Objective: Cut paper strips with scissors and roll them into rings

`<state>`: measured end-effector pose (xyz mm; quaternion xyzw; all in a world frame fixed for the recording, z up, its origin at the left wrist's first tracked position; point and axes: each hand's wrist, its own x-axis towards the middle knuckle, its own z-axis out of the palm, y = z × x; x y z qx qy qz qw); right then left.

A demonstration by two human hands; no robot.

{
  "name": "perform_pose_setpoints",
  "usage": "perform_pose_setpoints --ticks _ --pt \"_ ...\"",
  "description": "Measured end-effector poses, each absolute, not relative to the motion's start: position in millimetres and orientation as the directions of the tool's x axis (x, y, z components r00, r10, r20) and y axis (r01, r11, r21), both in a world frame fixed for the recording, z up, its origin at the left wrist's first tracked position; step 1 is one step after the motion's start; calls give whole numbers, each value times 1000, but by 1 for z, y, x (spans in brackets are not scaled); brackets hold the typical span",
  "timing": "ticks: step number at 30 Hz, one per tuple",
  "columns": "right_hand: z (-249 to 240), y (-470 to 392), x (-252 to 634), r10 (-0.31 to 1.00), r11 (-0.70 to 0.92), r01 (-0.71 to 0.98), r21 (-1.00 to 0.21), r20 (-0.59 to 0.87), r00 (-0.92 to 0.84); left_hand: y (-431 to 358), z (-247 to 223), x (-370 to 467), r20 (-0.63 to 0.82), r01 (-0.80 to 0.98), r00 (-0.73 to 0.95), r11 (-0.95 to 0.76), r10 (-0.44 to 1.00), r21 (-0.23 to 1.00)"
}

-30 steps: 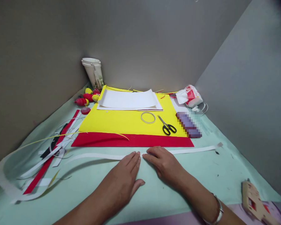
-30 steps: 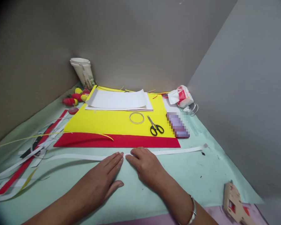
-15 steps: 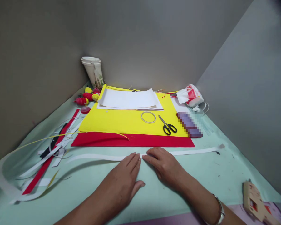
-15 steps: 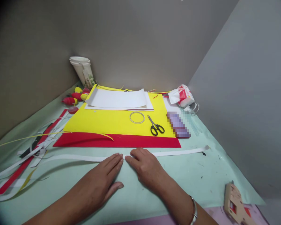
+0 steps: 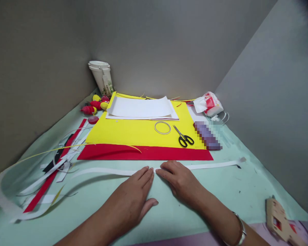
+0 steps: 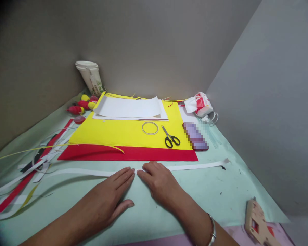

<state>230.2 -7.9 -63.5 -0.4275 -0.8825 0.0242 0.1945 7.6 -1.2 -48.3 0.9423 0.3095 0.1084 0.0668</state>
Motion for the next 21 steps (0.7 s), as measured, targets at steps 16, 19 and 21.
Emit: perform_pose_setpoints --ticks 16,19,21 --pt "-61 -10 227 761 640 740 -207 306 -572 2 -43 4 155 532 803 -809 576 248" --pt "-63 -10 227 759 640 741 -204 317 -568 2 -41 4 129 551 799 -801 588 234" --pt "-63 -10 227 758 641 740 -205 320 -568 2 -41 5 120 554 803 -805 584 212"
